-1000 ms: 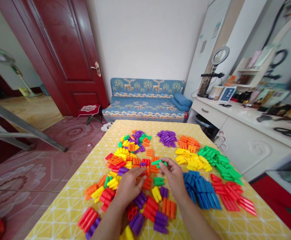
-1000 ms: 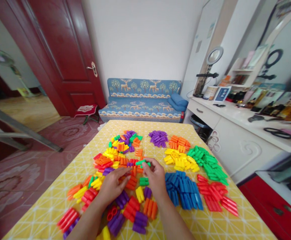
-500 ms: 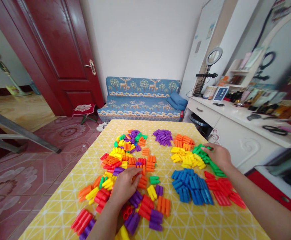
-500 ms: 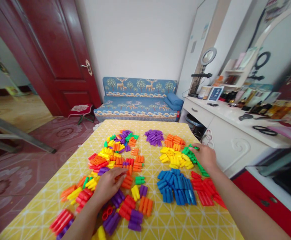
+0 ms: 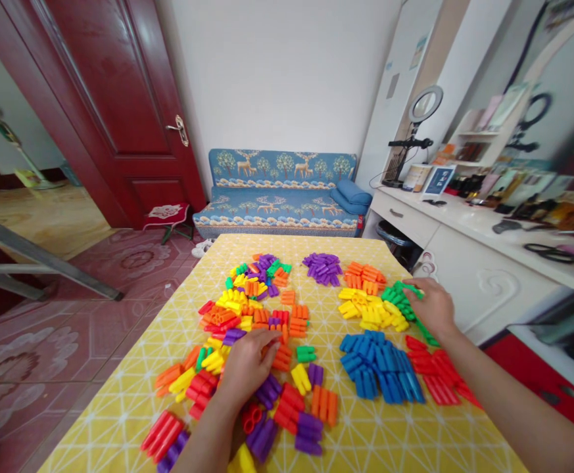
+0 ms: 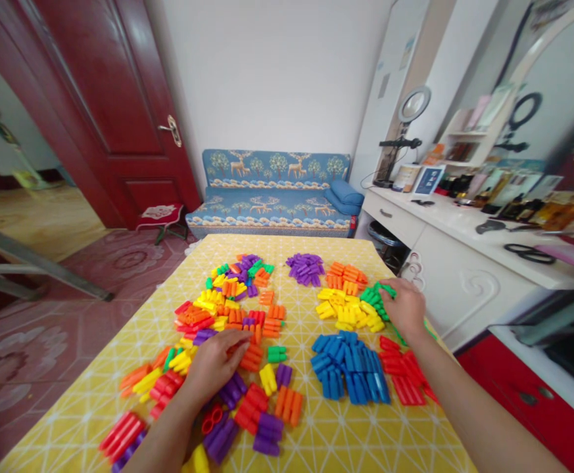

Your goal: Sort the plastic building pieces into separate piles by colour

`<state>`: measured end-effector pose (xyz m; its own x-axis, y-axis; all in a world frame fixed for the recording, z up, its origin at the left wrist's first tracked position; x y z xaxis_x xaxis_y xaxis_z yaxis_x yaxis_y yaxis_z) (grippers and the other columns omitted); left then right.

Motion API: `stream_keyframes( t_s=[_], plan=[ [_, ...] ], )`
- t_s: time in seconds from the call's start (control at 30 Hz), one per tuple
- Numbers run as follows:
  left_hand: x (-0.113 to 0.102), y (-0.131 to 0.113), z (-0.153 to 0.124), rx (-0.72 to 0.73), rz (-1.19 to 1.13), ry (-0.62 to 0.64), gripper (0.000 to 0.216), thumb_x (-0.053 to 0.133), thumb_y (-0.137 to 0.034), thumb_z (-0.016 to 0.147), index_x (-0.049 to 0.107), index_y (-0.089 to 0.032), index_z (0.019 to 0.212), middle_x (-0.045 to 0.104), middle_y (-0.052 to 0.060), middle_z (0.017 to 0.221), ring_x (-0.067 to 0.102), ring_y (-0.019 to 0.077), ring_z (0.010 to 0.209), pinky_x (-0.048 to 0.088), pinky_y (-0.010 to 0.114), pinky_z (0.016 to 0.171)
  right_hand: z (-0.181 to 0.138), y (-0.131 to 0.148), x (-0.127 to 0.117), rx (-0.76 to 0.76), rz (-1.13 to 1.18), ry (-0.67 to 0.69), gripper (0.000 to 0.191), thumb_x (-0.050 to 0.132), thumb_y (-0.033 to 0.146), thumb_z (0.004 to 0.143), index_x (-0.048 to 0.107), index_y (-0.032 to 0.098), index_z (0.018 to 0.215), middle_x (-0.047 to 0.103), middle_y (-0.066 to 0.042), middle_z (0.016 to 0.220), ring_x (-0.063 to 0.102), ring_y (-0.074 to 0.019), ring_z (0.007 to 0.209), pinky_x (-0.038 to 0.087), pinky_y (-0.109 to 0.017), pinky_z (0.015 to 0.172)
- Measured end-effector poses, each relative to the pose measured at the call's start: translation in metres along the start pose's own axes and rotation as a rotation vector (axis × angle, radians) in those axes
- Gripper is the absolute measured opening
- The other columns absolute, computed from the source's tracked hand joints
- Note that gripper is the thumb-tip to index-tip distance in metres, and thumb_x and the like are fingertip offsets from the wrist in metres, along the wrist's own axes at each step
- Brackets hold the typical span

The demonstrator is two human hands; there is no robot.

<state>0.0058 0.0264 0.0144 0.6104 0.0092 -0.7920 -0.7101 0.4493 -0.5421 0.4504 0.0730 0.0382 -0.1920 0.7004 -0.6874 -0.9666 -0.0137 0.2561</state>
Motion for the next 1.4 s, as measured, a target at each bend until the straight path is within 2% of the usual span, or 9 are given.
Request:
stream_keyframes(
  t_s=[0.2, 0.3, 0.43, 0.57, 0.7, 0.87, 1.03, 1.27, 1.4],
  plan=[
    [0.000, 0.000, 0.000, -0.003, 0.012, 0.000, 0.027, 0.048, -0.023, 0.087, 0.069, -0.023, 0.104, 0.071, 0.005, 0.101, 0.066, 0.0194, 0.091, 0.051, 0.031, 0.081, -0.016, 0.124, 0.004, -0.072, 0.483, 0.079, 0.018, 0.052, 0.029, 0.084, 0.068, 0.021, 0.090, 0.067, -0.007, 0.096, 0.061, -0.0215, 0.095, 0.047, -0.037, 0.088],
    [0.000, 0.000, 0.000, -0.011, 0.005, 0.004, 0.028, 0.047, -0.024, 0.088, 0.069, -0.024, 0.105, 0.071, 0.005, 0.101, 0.065, 0.0196, 0.092, 0.051, 0.032, 0.082, -0.045, 0.196, 0.011, -0.149, 0.629, 0.315, 0.017, 0.053, 0.020, 0.083, 0.067, 0.021, 0.092, 0.065, -0.005, 0.098, 0.060, -0.0187, 0.095, 0.046, -0.032, 0.088],
    [0.000, 0.000, -0.001, -0.002, -0.007, 0.004, 0.029, 0.048, -0.025, 0.088, 0.069, -0.024, 0.107, 0.071, 0.005, 0.102, 0.065, 0.0202, 0.093, 0.050, 0.033, 0.083, -0.085, 0.246, 0.022, -0.231, 0.420, 0.691, 0.028, 0.060, 0.007, 0.069, 0.068, 0.023, 0.090, 0.065, -0.004, 0.097, 0.058, -0.0212, 0.097, 0.044, -0.032, 0.085],
    [0.000, -0.001, -0.001, 0.009, -0.017, -0.008, 0.028, 0.048, -0.025, 0.088, 0.069, -0.024, 0.106, 0.071, 0.005, 0.101, 0.065, 0.0198, 0.092, 0.051, 0.032, 0.083, -0.104, 0.254, 0.030, -0.262, 0.288, 0.787, 0.042, 0.054, 0.000, 0.066, 0.067, 0.025, 0.097, 0.065, -0.005, 0.098, 0.058, -0.0227, 0.099, 0.042, -0.031, 0.082],
    [0.000, -0.002, -0.001, 0.011, -0.018, -0.025, 0.027, 0.049, -0.023, 0.087, 0.069, -0.025, 0.105, 0.071, 0.005, 0.102, 0.065, 0.0196, 0.092, 0.051, 0.031, 0.083, -0.105, 0.261, 0.040, -0.178, 0.337, 0.783, 0.029, 0.057, 0.010, 0.072, 0.068, 0.026, 0.094, 0.067, -0.004, 0.096, 0.060, -0.0222, 0.094, 0.042, -0.030, 0.080],
    [-0.001, -0.002, 0.000, 0.025, -0.080, -0.056, 0.030, 0.051, -0.018, 0.085, 0.067, -0.026, 0.109, 0.071, 0.004, 0.104, 0.065, 0.0188, 0.095, 0.051, 0.031, 0.085, -0.106, 0.278, 0.052, 0.020, 0.585, 0.703, 0.019, 0.057, 0.022, 0.081, 0.068, 0.024, 0.095, 0.071, -0.002, 0.090, 0.064, -0.0194, 0.086, 0.044, -0.027, 0.075],
    [-0.002, -0.002, 0.001, 0.074, -0.153, -0.110, 0.030, 0.049, -0.017, 0.087, 0.068, -0.025, 0.108, 0.072, 0.004, 0.102, 0.066, 0.0176, 0.094, 0.052, 0.031, 0.085, -0.113, 0.279, 0.057, 0.075, 0.640, 0.620, 0.018, 0.059, 0.024, 0.080, 0.068, 0.024, 0.095, 0.071, -0.002, 0.089, 0.064, -0.0192, 0.085, 0.044, -0.027, 0.076],
    [-0.020, 0.000, -0.009, 0.034, -0.218, -0.462, 0.023, 0.048, -0.023, 0.090, 0.068, -0.021, 0.101, 0.072, 0.005, 0.095, 0.067, 0.0174, 0.089, 0.054, 0.031, 0.082, -0.116, 0.276, 0.058, 0.076, 0.635, 0.613, 0.016, 0.060, 0.022, 0.078, 0.067, 0.024, 0.093, 0.071, -0.001, 0.089, 0.064, -0.0188, 0.083, 0.044, -0.027, 0.074],
    [-0.040, 0.000, -0.012, -0.029, -0.170, -0.638, 0.023, 0.047, -0.024, 0.090, 0.067, -0.021, 0.101, 0.069, 0.005, 0.101, 0.064, 0.0189, 0.098, 0.051, 0.035, 0.090, -0.115, 0.276, 0.056, 0.073, 0.627, 0.614, 0.015, 0.061, 0.023, 0.078, 0.068, 0.024, 0.092, 0.071, -0.001, 0.088, 0.064, -0.0191, 0.083, 0.044, -0.027, 0.074]
  ],
)
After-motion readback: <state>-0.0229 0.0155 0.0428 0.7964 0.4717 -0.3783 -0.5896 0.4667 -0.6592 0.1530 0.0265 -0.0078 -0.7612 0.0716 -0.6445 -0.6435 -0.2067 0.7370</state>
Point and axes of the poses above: each hand's wrist, its own z-axis towards the middle knuckle, its own x-axis out of the palm, y = z × x, the point moved 3 cm from there along z, towards the middle knuckle
